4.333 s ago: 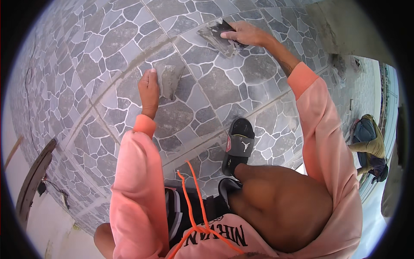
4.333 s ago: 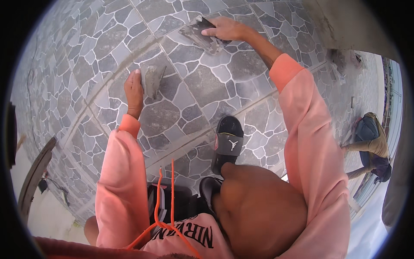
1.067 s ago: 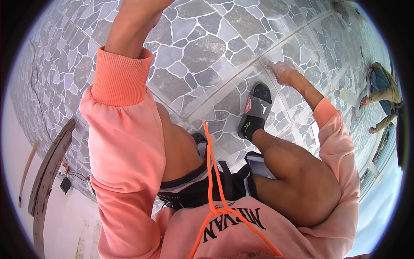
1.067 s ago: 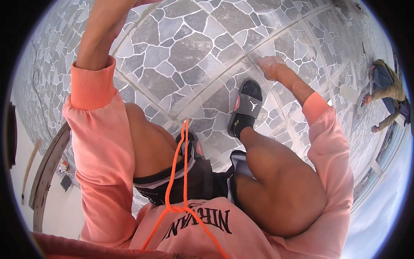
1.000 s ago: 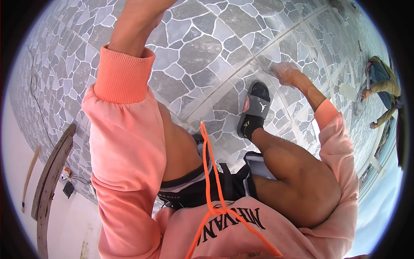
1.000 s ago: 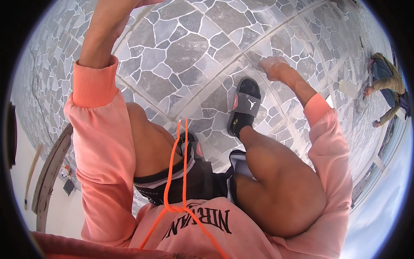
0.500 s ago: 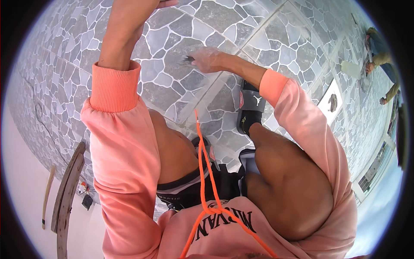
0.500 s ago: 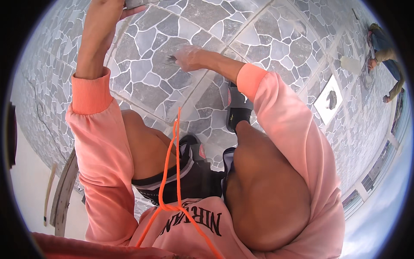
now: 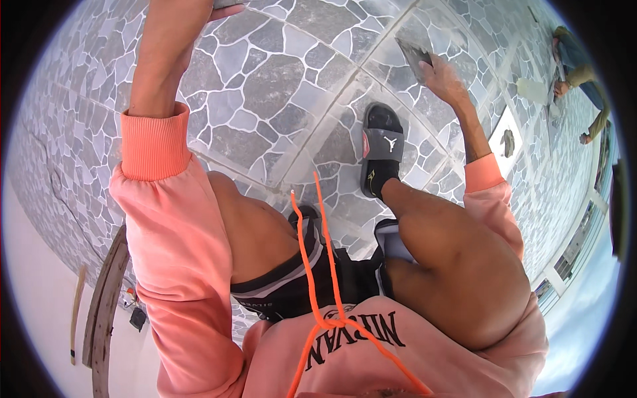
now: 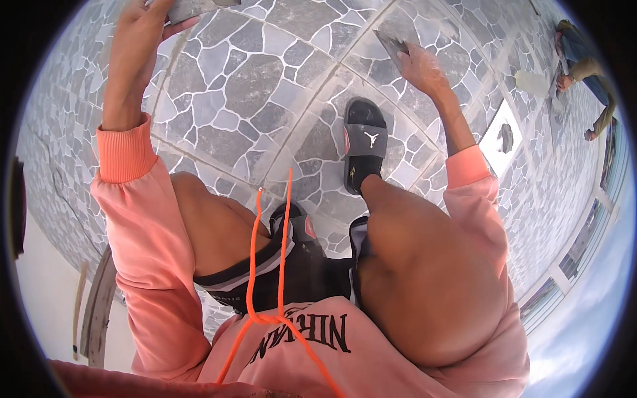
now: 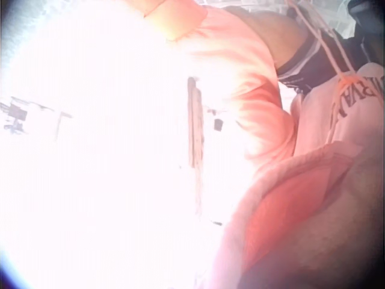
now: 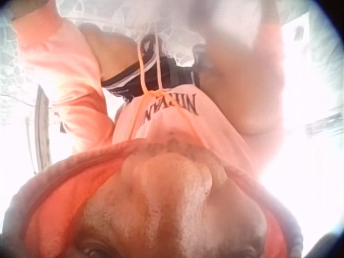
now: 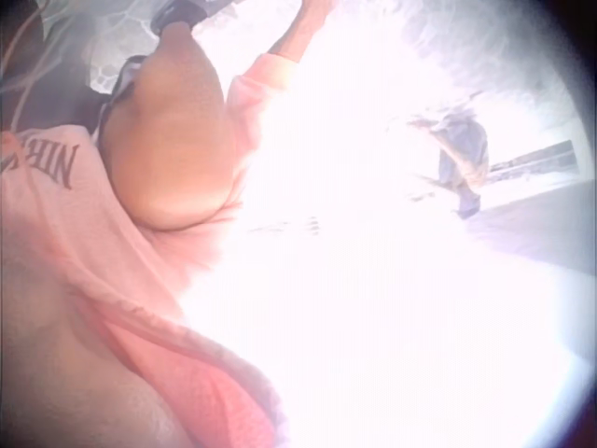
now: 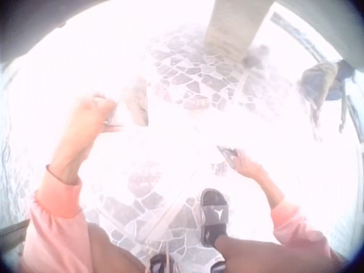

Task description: The person applies grout to the gaps between floor tiles using a spreader, then wipes off excess material from the tiles.

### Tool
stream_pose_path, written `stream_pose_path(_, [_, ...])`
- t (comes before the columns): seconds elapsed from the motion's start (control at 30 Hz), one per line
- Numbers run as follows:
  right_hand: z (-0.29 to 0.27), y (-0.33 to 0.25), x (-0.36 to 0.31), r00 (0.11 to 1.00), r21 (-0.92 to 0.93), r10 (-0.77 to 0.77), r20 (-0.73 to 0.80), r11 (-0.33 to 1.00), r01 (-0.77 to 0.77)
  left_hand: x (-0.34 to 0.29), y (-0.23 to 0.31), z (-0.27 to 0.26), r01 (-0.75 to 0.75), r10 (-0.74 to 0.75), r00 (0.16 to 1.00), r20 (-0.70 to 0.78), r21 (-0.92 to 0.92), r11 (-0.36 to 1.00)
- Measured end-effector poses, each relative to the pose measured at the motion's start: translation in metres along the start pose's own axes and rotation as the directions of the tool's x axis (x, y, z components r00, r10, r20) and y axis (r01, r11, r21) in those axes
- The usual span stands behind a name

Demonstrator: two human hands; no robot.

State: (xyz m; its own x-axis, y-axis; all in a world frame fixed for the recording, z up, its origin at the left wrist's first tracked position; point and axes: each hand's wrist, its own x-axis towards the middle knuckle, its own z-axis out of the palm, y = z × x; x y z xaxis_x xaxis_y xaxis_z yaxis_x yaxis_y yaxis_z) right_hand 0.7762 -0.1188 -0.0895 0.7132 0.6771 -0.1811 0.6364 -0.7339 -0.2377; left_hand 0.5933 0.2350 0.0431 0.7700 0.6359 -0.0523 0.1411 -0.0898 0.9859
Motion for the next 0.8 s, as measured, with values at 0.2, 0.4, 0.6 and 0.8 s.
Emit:
stream_pose_path(0.2, [-0.049, -0.009, -0.040, 0.944, 0.589, 0.324, 0.064, 0.751, -0.298, 0.005, -0.010, 0.031, 0.105, -0.081, 0.953, 0.292, -0.065, 0.992])
stream_pose_path(0.4, [-0.090, -0.048, -0.056, 0.895, 0.950, 0.372, 0.247, 0.091, -0.300, -0.005, 0.008, 0.072, 0.054, 0.026, 0.920, 0.392, -0.192, 0.980])
stream_pose_path(0.6, [-0.101, -0.066, -0.090, 0.807, 0.961, 0.526, 0.266, -0.081, -0.264, -0.026, 0.019, 0.135, 0.083, 0.082, 0.915, 0.396, -0.382, 0.920])
stream_pose_path(0.8, [-0.102, -0.049, -0.136, 0.745, 0.885, 0.639, 0.189, 0.218, -0.412, -0.050, 0.027, 0.175, 0.352, -0.077, 0.829, 0.553, -0.409, 0.842])
